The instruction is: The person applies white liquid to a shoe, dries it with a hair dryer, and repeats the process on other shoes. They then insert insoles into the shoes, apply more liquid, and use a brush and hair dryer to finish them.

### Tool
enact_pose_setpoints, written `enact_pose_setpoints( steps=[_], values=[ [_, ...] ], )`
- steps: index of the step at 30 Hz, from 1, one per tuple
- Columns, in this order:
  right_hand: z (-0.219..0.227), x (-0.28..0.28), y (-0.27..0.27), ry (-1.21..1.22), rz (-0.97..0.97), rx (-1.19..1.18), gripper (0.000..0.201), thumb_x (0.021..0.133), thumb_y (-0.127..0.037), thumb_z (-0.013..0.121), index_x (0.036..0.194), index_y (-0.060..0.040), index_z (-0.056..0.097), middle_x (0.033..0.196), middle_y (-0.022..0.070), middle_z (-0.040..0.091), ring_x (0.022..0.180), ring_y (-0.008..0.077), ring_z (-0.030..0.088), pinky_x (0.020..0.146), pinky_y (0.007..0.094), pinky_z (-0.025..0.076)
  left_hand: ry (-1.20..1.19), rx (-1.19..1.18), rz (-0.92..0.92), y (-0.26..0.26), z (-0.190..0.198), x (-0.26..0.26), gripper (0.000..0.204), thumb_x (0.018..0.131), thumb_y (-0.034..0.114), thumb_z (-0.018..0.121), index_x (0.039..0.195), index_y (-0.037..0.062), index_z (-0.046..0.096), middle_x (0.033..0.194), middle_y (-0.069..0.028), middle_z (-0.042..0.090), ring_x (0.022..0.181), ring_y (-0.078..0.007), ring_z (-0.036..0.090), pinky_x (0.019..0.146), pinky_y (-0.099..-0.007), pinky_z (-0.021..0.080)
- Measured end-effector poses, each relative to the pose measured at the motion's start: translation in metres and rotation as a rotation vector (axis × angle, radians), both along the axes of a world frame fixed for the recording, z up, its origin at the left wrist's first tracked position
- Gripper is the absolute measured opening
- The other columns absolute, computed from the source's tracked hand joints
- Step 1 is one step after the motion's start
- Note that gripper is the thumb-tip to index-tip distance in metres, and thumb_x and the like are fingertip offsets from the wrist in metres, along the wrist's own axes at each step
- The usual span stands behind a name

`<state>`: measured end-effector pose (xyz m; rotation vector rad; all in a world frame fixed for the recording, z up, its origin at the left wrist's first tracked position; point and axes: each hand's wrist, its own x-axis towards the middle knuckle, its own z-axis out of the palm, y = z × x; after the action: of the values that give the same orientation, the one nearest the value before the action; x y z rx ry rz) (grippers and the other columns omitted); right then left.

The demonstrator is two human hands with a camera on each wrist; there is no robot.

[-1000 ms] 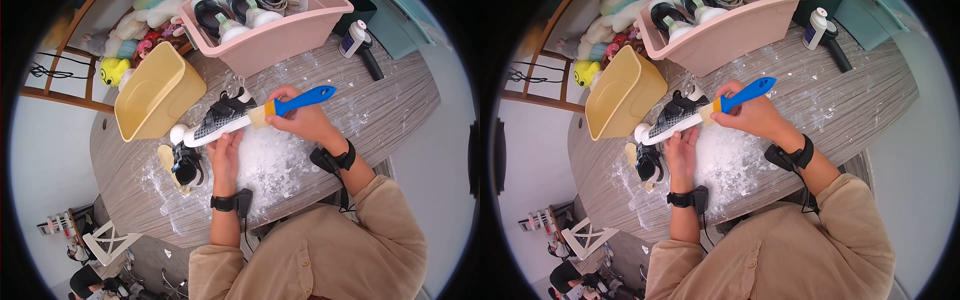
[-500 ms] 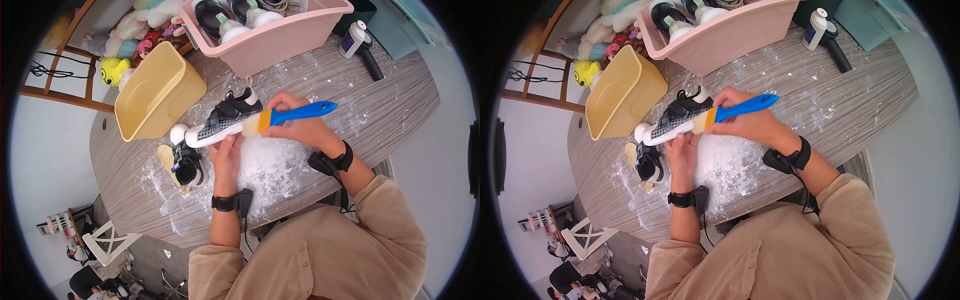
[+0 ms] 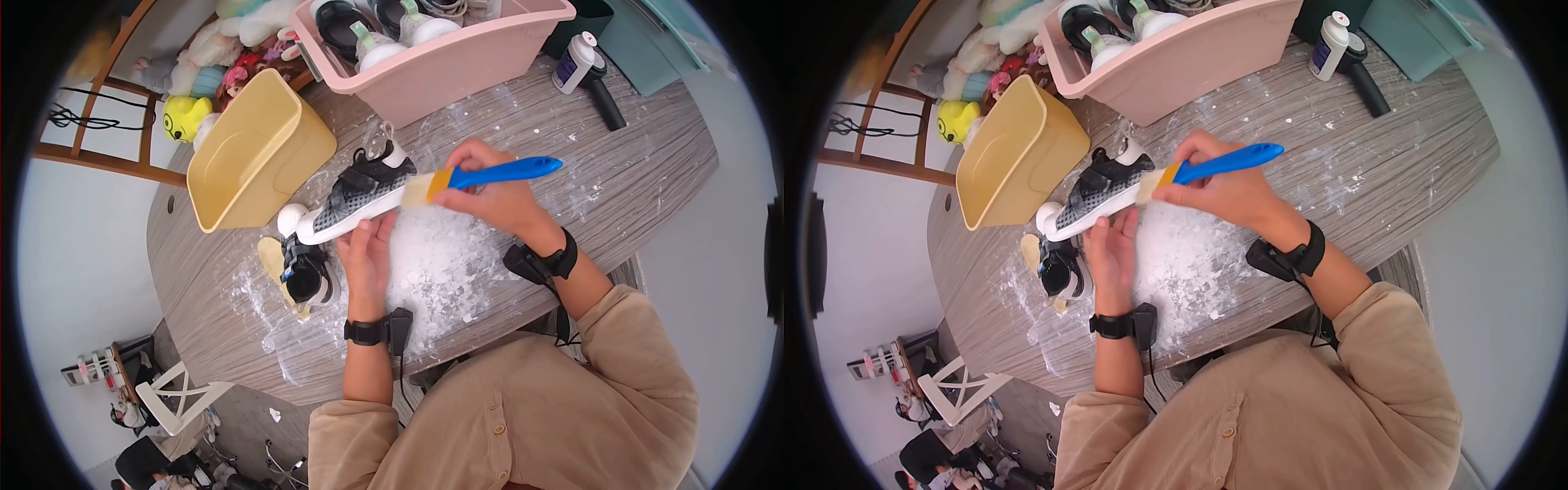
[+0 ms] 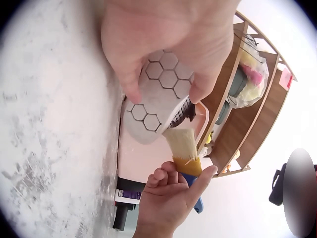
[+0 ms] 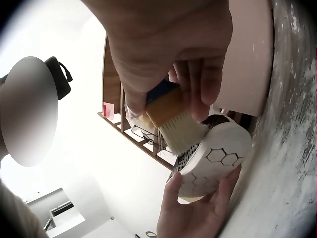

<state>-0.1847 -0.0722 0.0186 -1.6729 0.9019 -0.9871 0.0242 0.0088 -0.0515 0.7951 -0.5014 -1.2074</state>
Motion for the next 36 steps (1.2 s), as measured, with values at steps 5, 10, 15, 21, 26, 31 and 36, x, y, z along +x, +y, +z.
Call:
enact_pose_setpoints(
  steps=[5,10,15,21,26,31,36],
  values=[
    [-0.003,-0.003,-0.011,0.015,-0.179,0.069,0.036,0.072,-0.028,0.081,0.079,-0.0054,0.054,0.067,0.0006,0.059,0.061,0.0045,0.052,0.052,0.0200,0.041,0.040,-0.022,0.006,0.000,0.004,0.000,0.041,0.084,0.014,0.067,0.120,0.0072,0.048,0.122,-0.0114,0.056,0.113,-0.0304,0.054,0.099,-0.0442,0.045],
    [-0.003,-0.006,-0.013,-0.138,-0.127,0.167,0.035,0.073,-0.028,0.081,0.079,-0.0054,0.055,0.067,0.0003,0.059,0.061,0.0048,0.052,0.052,0.0195,0.041,0.042,-0.024,-0.016,0.000,0.004,0.001,0.041,0.085,0.016,0.066,0.121,0.0082,0.049,0.122,-0.0107,0.056,0.114,-0.0294,0.053,0.100,-0.0435,0.044],
    [-0.003,-0.004,-0.013,-0.081,-0.124,0.214,0.037,0.073,-0.031,0.080,0.081,-0.0041,0.056,0.065,0.0013,0.059,0.057,0.0053,0.053,0.050,0.0201,0.043,0.044,-0.041,-0.009,0.000,0.004,0.000,0.043,0.085,0.020,0.066,0.123,0.0069,0.050,0.123,-0.0114,0.056,0.116,-0.0292,0.052,0.101,-0.0428,0.043],
    [-0.009,-0.008,-0.023,-0.037,-0.227,0.232,0.042,0.075,-0.038,0.077,0.079,-0.0025,0.055,0.065,0.0032,0.059,0.051,0.0077,0.055,0.044,0.0224,0.045,0.075,-0.064,-0.046,0.000,-0.002,0.003,0.046,0.085,0.023,0.066,0.125,0.0054,0.050,0.125,-0.0125,0.055,0.117,-0.0301,0.052,0.101,-0.0424,0.043],
    [-0.013,-0.005,-0.018,-0.073,-0.142,0.147,0.040,0.074,-0.034,0.079,0.080,-0.0037,0.054,0.063,0.0022,0.059,0.053,0.0063,0.052,0.046,0.0216,0.041,0.028,-0.037,-0.041,0.000,0.000,0.002,0.047,0.085,0.021,0.065,0.126,0.0054,0.048,0.125,-0.0120,0.055,0.117,-0.0300,0.052,0.102,-0.0430,0.042],
    [-0.007,-0.004,-0.011,-0.040,0.004,0.099,0.037,0.074,-0.028,0.080,0.081,-0.0042,0.053,0.061,0.0020,0.059,0.055,0.0044,0.051,0.048,0.0213,0.038,0.000,-0.023,-0.011,0.000,0.004,0.001,0.049,0.085,0.019,0.064,0.128,0.0061,0.045,0.127,-0.0118,0.053,0.118,-0.0296,0.051,0.103,-0.0439,0.041],
    [-0.004,-0.005,-0.009,-0.045,0.097,0.117,0.035,0.075,-0.023,0.079,0.083,-0.0038,0.052,0.062,0.0027,0.061,0.057,0.0038,0.052,0.048,0.0206,0.039,-0.002,-0.028,-0.020,-0.001,0.006,0.002,0.049,0.085,0.018,0.064,0.129,0.0060,0.045,0.127,-0.0118,0.053,0.118,-0.0294,0.051,0.103,-0.0441,0.041]
  ],
)
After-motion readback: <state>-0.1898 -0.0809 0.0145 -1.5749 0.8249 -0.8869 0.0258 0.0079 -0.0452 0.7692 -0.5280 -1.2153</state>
